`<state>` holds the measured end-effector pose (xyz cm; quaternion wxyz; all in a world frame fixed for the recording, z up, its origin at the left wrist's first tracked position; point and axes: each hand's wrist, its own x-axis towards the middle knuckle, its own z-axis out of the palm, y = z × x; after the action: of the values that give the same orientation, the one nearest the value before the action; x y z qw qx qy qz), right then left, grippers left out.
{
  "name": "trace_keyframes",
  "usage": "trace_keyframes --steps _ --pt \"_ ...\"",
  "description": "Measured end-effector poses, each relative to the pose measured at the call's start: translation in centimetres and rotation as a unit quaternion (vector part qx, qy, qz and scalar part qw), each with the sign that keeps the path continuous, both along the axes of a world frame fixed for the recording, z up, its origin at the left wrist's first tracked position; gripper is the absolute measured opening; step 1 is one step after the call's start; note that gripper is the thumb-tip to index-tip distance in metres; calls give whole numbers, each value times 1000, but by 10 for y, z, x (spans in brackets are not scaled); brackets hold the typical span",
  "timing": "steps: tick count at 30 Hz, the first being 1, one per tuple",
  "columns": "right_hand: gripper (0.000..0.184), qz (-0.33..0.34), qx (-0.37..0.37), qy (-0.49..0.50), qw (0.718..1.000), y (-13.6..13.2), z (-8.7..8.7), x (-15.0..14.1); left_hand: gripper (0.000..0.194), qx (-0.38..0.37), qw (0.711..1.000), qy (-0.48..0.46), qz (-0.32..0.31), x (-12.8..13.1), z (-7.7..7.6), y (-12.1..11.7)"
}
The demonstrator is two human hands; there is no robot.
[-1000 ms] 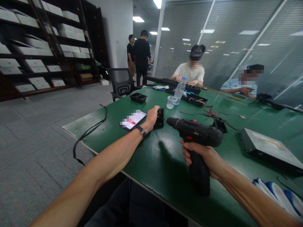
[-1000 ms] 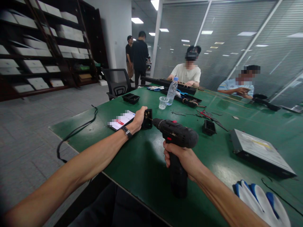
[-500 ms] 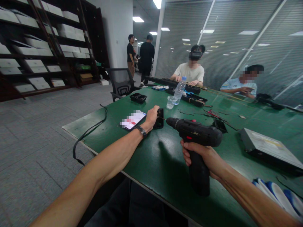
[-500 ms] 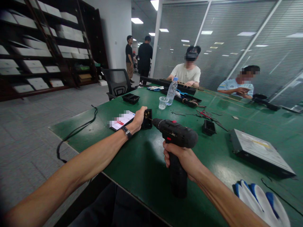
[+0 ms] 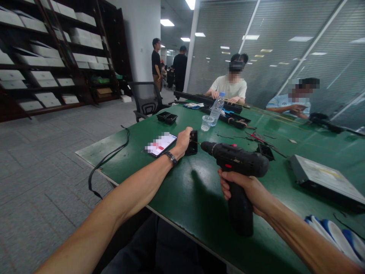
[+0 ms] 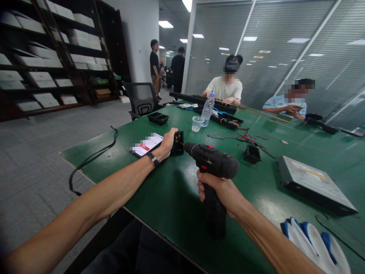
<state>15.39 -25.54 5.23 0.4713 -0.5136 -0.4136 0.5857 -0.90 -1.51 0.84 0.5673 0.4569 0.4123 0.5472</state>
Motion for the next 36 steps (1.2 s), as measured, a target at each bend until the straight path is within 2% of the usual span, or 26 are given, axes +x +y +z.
trace_keyframes --steps 5,14,20,27,36 --pt "47 -11 -5 5 1000 3 -4 3 33 -2 1000 -3 0 1 -1 1" --pt "43 7 -2 12 1000 1 -1 3 34 14 1000 3 6 0 -3 2" --pt "47 3 -5 8 1000 0 0 3 35 13 1000 -2 6 0 -2 1" --pt "42 1 -3 4 1000 -1 4 -1 34 10 1000 -2 4 -1 0 -1" --pt "50 -6 -6 -10 1000 3 -1 1 34 -2 1000 -4 -4 -1 1 -2"
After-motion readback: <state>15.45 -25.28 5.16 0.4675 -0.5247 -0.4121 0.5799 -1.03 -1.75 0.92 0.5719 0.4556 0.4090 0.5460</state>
